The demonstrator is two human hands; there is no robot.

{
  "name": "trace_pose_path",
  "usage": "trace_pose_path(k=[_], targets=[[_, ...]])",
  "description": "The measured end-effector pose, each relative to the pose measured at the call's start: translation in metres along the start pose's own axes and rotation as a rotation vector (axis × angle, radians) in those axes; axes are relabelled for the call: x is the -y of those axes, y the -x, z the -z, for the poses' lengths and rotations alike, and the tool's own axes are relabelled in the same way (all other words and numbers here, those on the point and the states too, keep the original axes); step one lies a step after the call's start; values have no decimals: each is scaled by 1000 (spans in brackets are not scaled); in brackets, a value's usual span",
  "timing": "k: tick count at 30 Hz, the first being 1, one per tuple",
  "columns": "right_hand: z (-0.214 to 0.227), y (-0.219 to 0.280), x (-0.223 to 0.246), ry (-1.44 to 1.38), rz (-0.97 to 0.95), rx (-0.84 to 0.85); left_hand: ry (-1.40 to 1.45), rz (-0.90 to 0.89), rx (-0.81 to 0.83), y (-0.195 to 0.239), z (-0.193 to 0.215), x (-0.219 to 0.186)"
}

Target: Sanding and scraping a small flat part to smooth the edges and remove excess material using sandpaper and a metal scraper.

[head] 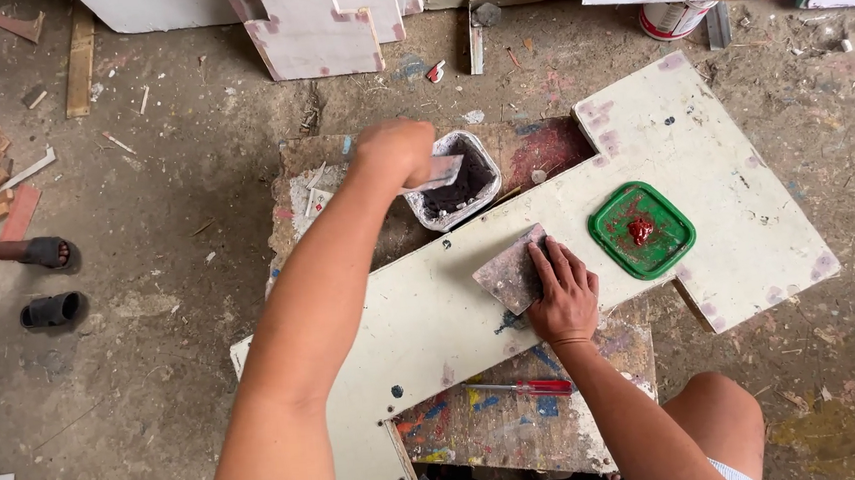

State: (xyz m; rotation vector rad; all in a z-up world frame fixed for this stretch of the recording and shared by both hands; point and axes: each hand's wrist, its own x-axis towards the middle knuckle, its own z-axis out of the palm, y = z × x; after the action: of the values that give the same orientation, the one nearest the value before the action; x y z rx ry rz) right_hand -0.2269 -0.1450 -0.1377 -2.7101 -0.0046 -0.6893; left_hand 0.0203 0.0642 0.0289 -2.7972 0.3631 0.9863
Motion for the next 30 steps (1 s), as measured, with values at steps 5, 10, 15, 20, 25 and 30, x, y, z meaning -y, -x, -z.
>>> trace_pose_path(k=[5,10,15,20,25,30], targets=[[-2,-1,-1,-8,-2,-4,266,-122,-157,90,13,36],[-16,9,-11,17,-8,47,796,-217,-304,187,-7,39],[-18,11,-14,15,14,62,1480,-345,-513,239,-109,6],[-23,15,-17,19,6,97,1795,-380,-659,277,-175,-28],[3,10,-7,-89,-49,237,2034,-321,-576,321,-223,-48],[27,1,-15,-546,-276,319,2088,-306,-663,360,-256,-57]])
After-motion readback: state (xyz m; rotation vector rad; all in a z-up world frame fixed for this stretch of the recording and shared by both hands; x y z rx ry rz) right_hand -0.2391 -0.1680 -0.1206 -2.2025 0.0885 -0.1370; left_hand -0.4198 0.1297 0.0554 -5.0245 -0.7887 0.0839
